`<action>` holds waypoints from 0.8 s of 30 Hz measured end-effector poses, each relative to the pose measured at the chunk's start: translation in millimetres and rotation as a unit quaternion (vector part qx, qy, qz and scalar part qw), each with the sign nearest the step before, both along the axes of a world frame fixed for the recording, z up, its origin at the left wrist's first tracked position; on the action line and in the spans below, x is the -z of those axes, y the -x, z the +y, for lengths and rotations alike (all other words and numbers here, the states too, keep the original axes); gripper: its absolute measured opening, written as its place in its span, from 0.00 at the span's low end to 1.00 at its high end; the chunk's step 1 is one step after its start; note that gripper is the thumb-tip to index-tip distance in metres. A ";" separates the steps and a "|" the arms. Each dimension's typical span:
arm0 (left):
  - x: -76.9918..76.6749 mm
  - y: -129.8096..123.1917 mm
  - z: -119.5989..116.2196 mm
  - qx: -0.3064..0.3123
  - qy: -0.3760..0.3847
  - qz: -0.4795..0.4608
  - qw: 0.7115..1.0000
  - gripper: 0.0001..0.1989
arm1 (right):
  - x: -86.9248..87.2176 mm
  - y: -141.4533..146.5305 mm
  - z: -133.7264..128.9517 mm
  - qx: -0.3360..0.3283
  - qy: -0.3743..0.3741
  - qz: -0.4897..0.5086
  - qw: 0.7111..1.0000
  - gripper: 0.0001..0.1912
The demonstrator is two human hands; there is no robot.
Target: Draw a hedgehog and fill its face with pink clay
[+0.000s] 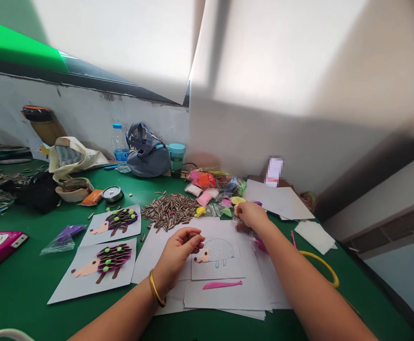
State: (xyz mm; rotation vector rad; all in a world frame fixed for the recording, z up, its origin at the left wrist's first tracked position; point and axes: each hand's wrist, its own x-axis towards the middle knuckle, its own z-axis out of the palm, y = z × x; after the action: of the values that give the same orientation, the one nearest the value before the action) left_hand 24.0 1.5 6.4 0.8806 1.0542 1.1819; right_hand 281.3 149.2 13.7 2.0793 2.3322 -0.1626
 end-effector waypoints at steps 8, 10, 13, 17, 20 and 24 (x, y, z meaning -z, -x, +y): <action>2.0 0.7 0.3 0.006 -0.007 0.005 1.000 0.19 | -8.3 -10.9 4.8 -0.043 0.058 0.028 0.997 0.10; 2.1 0.7 1.0 0.006 -0.006 0.006 1.000 0.19 | -10.5 -14.7 3.9 -0.053 0.065 0.041 0.996 0.10; 1.9 0.7 1.6 0.007 -0.004 0.007 1.000 0.20 | -10.8 -16.5 1.7 -0.051 0.070 0.045 0.995 0.09; 0.9 0.8 0.3 0.005 -0.003 0.006 1.000 0.20 | -8.3 -11.2 0.9 -0.042 0.064 0.028 0.997 0.08; 0.3 0.7 -0.9 0.003 -0.001 0.006 1.000 0.21 | -6.8 -5.3 1.7 -0.047 0.064 0.008 0.997 0.07; 1.1 0.8 -0.3 0.008 0.001 0.008 1.000 0.21 | -8.1 -3.5 1.9 -0.055 0.071 -0.004 0.996 0.07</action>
State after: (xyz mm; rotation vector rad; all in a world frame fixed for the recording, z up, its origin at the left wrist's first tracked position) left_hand 23.3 1.2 5.3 0.8968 1.0594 1.1614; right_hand 284.8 151.1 21.8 1.8783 2.3483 -0.3081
